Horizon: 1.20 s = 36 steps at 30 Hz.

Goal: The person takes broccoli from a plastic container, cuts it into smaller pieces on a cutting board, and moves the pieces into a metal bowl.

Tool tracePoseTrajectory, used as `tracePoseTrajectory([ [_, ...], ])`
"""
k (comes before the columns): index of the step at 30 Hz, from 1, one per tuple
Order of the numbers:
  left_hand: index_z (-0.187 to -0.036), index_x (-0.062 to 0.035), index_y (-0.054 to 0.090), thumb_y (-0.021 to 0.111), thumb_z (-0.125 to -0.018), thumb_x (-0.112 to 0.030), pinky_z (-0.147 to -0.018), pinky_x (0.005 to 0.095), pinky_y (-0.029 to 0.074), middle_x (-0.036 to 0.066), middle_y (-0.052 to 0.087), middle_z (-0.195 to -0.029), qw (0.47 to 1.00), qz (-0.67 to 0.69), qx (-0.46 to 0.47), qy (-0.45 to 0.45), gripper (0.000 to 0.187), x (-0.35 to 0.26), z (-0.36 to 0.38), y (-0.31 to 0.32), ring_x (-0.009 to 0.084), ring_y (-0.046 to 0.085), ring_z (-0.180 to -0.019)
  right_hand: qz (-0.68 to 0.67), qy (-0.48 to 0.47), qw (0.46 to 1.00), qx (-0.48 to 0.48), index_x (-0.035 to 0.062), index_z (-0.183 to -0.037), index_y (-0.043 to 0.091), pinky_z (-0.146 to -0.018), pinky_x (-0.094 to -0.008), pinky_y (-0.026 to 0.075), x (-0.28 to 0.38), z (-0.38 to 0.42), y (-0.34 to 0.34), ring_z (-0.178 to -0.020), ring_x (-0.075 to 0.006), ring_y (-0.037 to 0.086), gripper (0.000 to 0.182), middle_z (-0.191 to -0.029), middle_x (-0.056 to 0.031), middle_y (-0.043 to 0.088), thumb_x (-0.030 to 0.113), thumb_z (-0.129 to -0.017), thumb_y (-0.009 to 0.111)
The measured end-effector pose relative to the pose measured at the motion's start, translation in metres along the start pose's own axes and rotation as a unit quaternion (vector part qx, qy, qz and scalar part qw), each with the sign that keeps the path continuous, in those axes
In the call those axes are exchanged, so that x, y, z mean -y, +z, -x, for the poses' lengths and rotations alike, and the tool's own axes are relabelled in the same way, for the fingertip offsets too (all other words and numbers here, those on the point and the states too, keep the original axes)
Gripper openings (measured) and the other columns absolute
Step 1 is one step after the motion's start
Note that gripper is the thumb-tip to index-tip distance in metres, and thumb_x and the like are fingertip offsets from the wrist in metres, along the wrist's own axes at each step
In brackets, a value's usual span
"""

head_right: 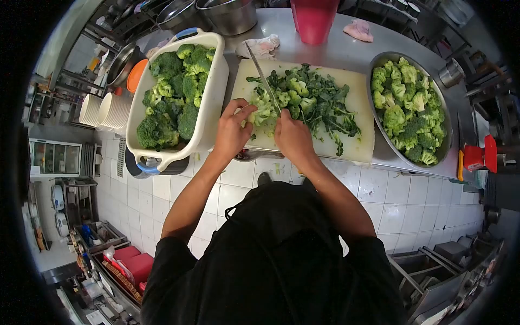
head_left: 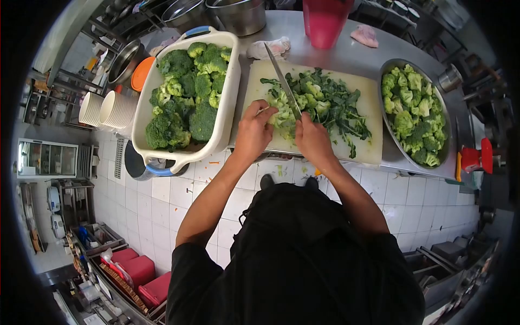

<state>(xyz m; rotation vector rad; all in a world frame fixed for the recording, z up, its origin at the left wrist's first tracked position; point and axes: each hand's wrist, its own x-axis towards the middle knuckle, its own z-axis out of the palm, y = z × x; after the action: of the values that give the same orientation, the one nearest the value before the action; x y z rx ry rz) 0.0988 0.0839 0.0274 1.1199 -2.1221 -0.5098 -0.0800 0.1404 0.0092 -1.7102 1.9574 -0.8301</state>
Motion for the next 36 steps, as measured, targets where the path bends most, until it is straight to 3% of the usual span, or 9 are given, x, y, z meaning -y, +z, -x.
tracePoseTrajectory([
  [4,-0.109,-0.0059,0.075,0.07,-0.074,0.008,-0.081,0.0426,0.057,0.015,0.062,-0.114,1.0,-0.014,-0.016,-0.014,0.038,-0.007,-0.002,-0.006,0.0342,0.068,-0.091,0.037,-0.016,0.998,-0.046,-0.001,-0.117,0.055,-0.072,-0.0577,0.052,-0.025,-0.005,-0.006,-0.073,-0.0473,0.066,0.025,-0.073,-0.0249,0.067,0.018,-0.1,0.053],
  [7,-0.106,-0.0064,0.075,0.076,-0.078,0.002,-0.076,0.0417,0.058,0.015,0.062,-0.115,0.988,0.086,-0.022,-0.129,0.029,0.001,0.001,0.0,0.0331,0.068,-0.086,0.048,0.007,0.999,-0.021,-0.0009,-0.119,0.055,-0.07,-0.0576,0.052,-0.03,-0.011,-0.012,-0.072,-0.0472,0.066,0.027,-0.073,-0.0246,0.067,0.019,-0.1,0.053],
  [10,-0.101,-0.0053,0.075,0.078,-0.081,-0.002,-0.075,0.0407,0.058,0.014,0.062,-0.116,0.983,0.117,-0.058,-0.129,0.021,0.012,-0.002,0.002,0.0327,0.068,-0.089,0.015,-0.003,1.0,-0.02,-0.0004,-0.115,0.055,-0.069,-0.0581,0.051,-0.016,-0.01,-0.018,-0.071,-0.0473,0.066,0.024,-0.072,-0.0246,0.067,0.019,-0.101,0.053],
  [13,-0.099,-0.0054,0.076,0.077,-0.08,-0.001,-0.076,0.0413,0.057,0.014,0.062,-0.116,0.997,0.018,-0.077,-0.006,0.02,0.007,0.004,0.003,0.0328,0.069,-0.091,-0.009,-0.012,1.0,-0.002,-0.0003,-0.112,0.055,-0.069,-0.0588,0.051,-0.004,-0.008,-0.013,-0.071,-0.0475,0.065,0.022,-0.071,-0.0245,0.066,0.019,-0.101,0.053],
  [16,-0.098,-0.0063,0.076,0.077,-0.078,0.0,-0.076,0.0416,0.058,0.014,0.062,-0.116,0.998,-0.01,-0.06,0.011,0.02,0.002,0.009,0.002,0.0336,0.069,-0.094,-0.019,-0.024,1.0,-0.006,-0.0004,-0.111,0.055,-0.07,-0.0588,0.051,0.007,-0.01,-0.014,-0.072,-0.0477,0.066,0.022,-0.071,-0.0246,0.066,0.019,-0.101,0.054],
  [25,-0.103,-0.0066,0.075,0.074,-0.077,0.003,-0.081,0.044,0.057,0.014,0.062,-0.117,0.999,-0.01,-0.046,0.025,0.028,0.002,0.005,0.001,0.0361,0.067,-0.095,0.006,-0.012,1.0,0.024,-0.0003,-0.112,0.055,-0.07,-0.0587,0.052,-0.007,-0.015,0.018,-0.072,-0.0485,0.066,0.023,-0.071,-0.0254,0.066,0.02,-0.101,0.052],
  [31,-0.113,-0.0038,0.067,0.073,-0.076,0.004,-0.078,0.0447,0.056,0.015,0.061,-0.116,0.995,-0.022,-0.027,-0.094,0.039,-0.002,0.005,-0.007,0.0361,0.067,-0.092,0.004,-0.007,1.0,-0.016,-0.0009,-0.114,0.055,-0.07,-0.0589,0.052,-0.012,-0.014,0.005,-0.074,-0.0484,0.067,0.024,-0.074,-0.0261,0.067,0.019,-0.101,0.052],
  [34,-0.103,-0.0008,0.067,0.07,-0.076,0.008,-0.077,0.0433,0.055,0.015,0.061,-0.114,0.989,0.019,-0.01,-0.148,0.029,0.001,0.007,-0.011,0.0356,0.066,-0.09,0.005,0.006,1.0,-0.018,-0.0009,-0.114,0.055,-0.071,-0.0588,0.052,-0.026,-0.029,-0.002,-0.075,-0.0483,0.067,0.024,-0.074,-0.0255,0.068,0.02,-0.101,0.053],
  [36,-0.097,0.001,0.068,0.068,-0.076,0.011,-0.076,0.0428,0.055,0.016,0.061,-0.115,0.998,-0.006,-0.037,-0.057,0.024,0.01,0.01,-0.009,0.0354,0.066,-0.089,-0.01,0.008,0.999,-0.033,0.0,-0.111,0.054,-0.072,-0.0592,0.052,-0.028,-0.033,-0.008,-0.075,-0.0489,0.067,0.023,-0.075,-0.0254,0.068,0.021,-0.102,0.052],
])
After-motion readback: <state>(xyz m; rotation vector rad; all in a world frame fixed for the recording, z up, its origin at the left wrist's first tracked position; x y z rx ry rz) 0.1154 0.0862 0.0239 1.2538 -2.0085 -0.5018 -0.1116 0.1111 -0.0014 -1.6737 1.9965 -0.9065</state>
